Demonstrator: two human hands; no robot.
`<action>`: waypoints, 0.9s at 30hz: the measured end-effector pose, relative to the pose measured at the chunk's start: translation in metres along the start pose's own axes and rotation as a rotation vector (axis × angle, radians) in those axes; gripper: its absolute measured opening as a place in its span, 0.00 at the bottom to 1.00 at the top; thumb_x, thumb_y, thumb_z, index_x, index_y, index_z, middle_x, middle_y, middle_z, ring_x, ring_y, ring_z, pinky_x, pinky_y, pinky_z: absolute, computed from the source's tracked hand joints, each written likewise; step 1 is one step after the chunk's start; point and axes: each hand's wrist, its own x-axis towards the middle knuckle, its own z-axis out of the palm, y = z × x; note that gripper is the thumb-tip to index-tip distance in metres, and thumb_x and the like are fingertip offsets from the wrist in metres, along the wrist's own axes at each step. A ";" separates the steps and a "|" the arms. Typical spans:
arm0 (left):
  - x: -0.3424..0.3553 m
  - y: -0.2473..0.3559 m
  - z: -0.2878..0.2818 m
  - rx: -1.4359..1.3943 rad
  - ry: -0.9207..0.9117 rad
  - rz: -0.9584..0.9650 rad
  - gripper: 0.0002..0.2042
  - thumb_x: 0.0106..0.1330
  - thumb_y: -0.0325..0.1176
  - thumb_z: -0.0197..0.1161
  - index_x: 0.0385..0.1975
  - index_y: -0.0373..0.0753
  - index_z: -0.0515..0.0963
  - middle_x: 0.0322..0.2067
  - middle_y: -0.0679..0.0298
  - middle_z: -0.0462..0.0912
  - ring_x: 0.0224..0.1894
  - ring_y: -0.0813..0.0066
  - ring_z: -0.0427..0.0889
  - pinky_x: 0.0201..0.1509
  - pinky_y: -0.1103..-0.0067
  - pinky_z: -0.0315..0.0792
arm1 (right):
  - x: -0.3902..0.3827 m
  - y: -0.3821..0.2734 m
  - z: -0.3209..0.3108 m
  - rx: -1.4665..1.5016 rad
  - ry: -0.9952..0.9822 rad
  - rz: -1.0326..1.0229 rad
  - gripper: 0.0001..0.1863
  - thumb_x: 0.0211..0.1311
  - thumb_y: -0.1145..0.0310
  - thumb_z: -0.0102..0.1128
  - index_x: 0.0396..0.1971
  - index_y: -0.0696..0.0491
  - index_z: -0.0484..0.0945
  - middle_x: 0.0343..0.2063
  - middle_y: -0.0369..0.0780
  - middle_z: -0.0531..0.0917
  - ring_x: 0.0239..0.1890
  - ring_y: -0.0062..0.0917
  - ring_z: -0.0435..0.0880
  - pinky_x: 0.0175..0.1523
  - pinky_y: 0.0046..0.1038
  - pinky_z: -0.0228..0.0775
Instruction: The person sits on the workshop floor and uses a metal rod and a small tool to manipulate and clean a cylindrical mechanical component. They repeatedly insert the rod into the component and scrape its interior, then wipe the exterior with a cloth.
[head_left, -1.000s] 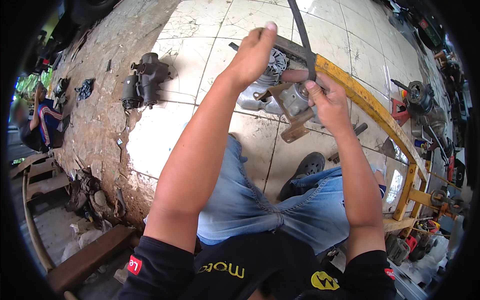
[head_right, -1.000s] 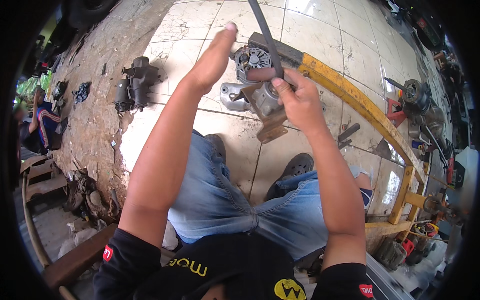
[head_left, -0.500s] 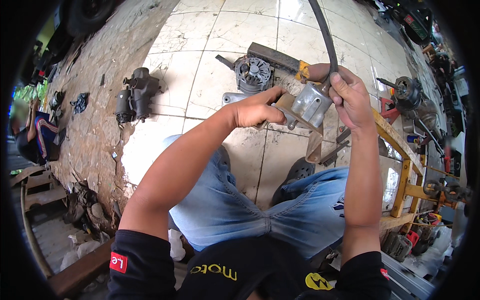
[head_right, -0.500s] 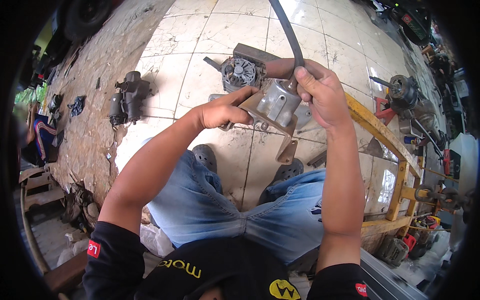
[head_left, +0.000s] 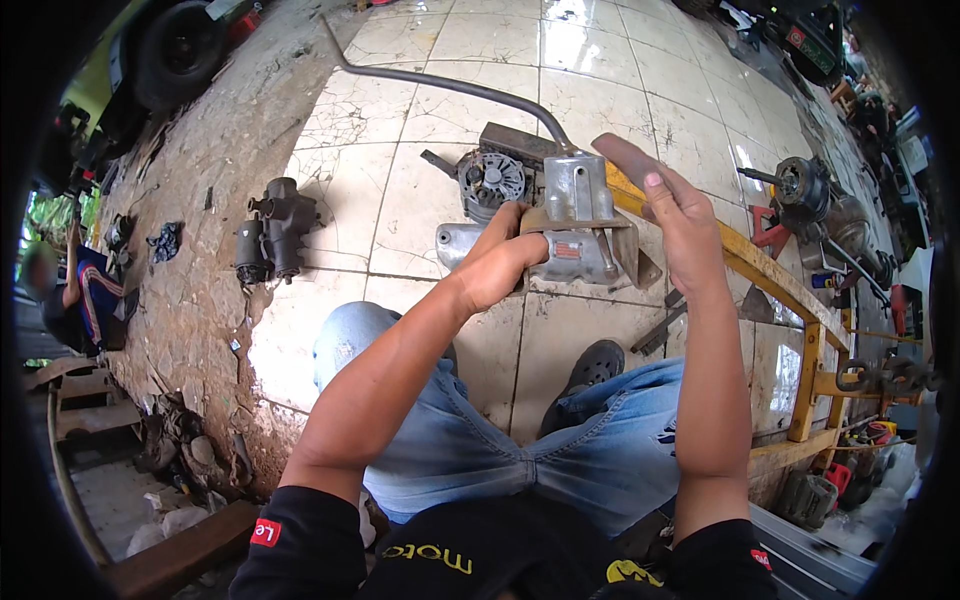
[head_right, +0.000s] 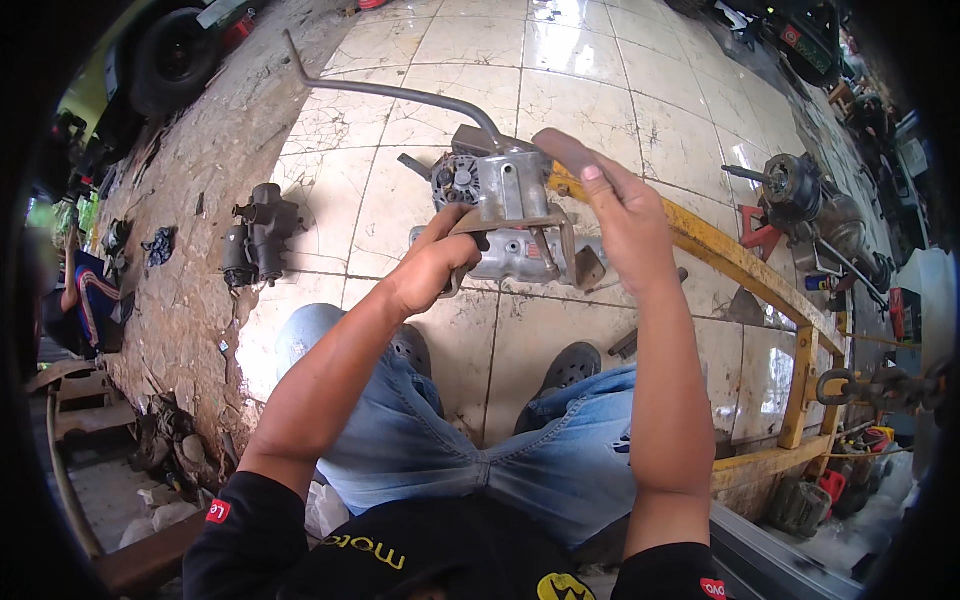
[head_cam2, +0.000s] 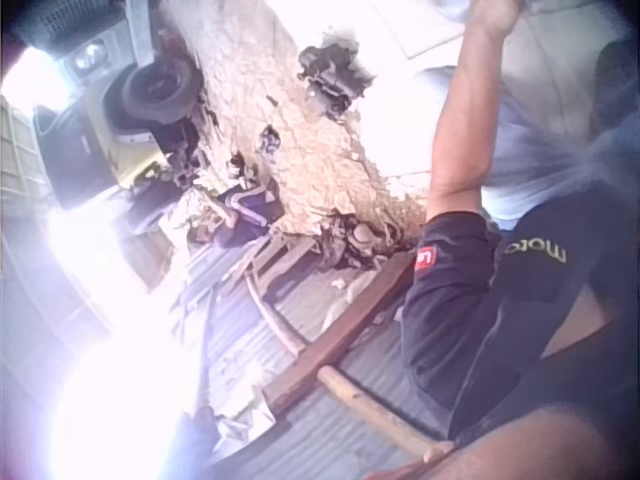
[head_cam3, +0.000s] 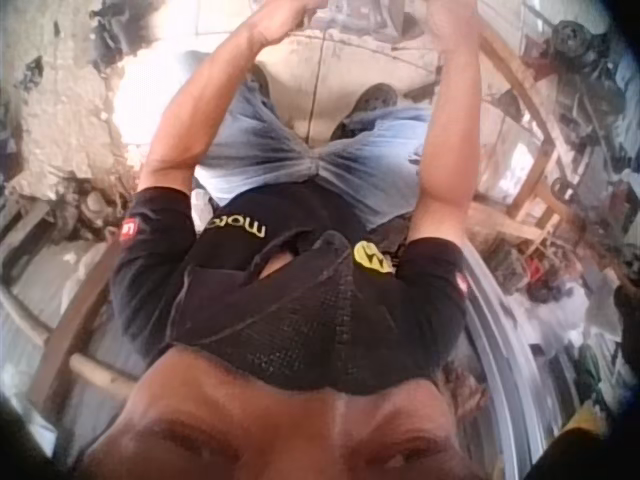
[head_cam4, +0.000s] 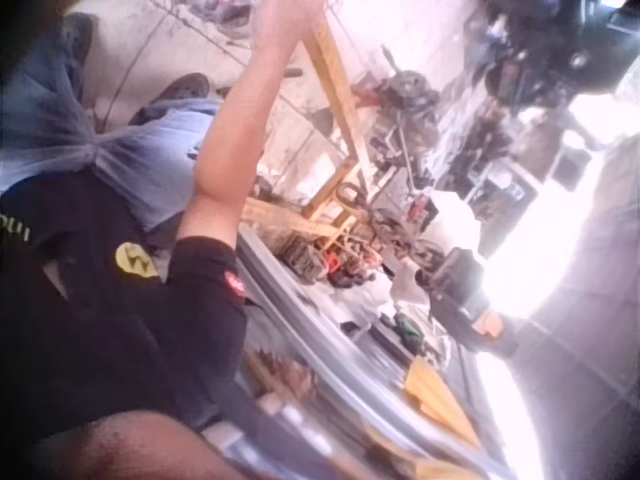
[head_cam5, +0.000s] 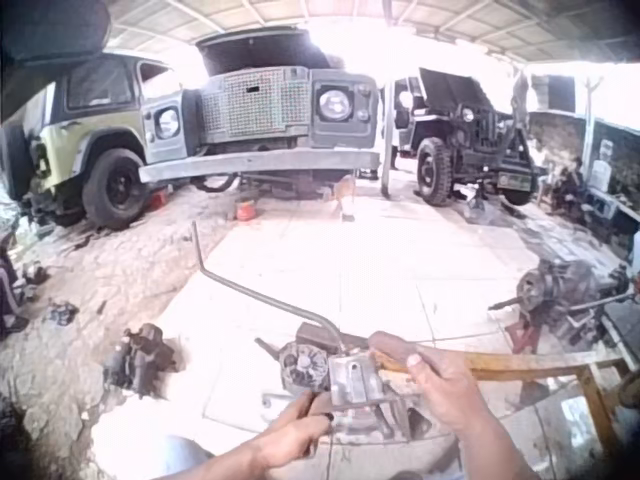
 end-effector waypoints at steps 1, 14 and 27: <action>0.004 -0.003 -0.001 -0.004 0.024 0.040 0.36 0.52 0.40 0.57 0.60 0.25 0.60 0.43 0.53 0.74 0.43 0.69 0.74 0.46 0.76 0.70 | -0.002 0.005 0.002 0.002 -0.016 0.004 0.19 0.73 0.62 0.52 0.55 0.58 0.79 0.47 0.39 0.84 0.51 0.22 0.78 0.59 0.25 0.66; -0.001 -0.009 -0.007 0.168 0.137 0.182 0.39 0.50 0.36 0.57 0.63 0.24 0.53 0.43 0.50 0.75 0.35 0.70 0.76 0.33 0.76 0.72 | -0.010 -0.005 0.047 -0.540 -0.150 -0.127 0.43 0.68 0.39 0.47 0.71 0.57 0.53 0.63 0.55 0.69 0.68 0.51 0.63 0.72 0.53 0.44; -0.007 0.004 -0.005 0.115 0.227 0.090 0.27 0.49 0.36 0.63 0.42 0.18 0.68 0.33 0.51 0.79 0.35 0.68 0.78 0.39 0.73 0.74 | -0.023 0.010 0.053 -0.746 -0.118 -0.286 0.44 0.68 0.39 0.46 0.67 0.64 0.58 0.63 0.58 0.67 0.68 0.49 0.64 0.70 0.57 0.45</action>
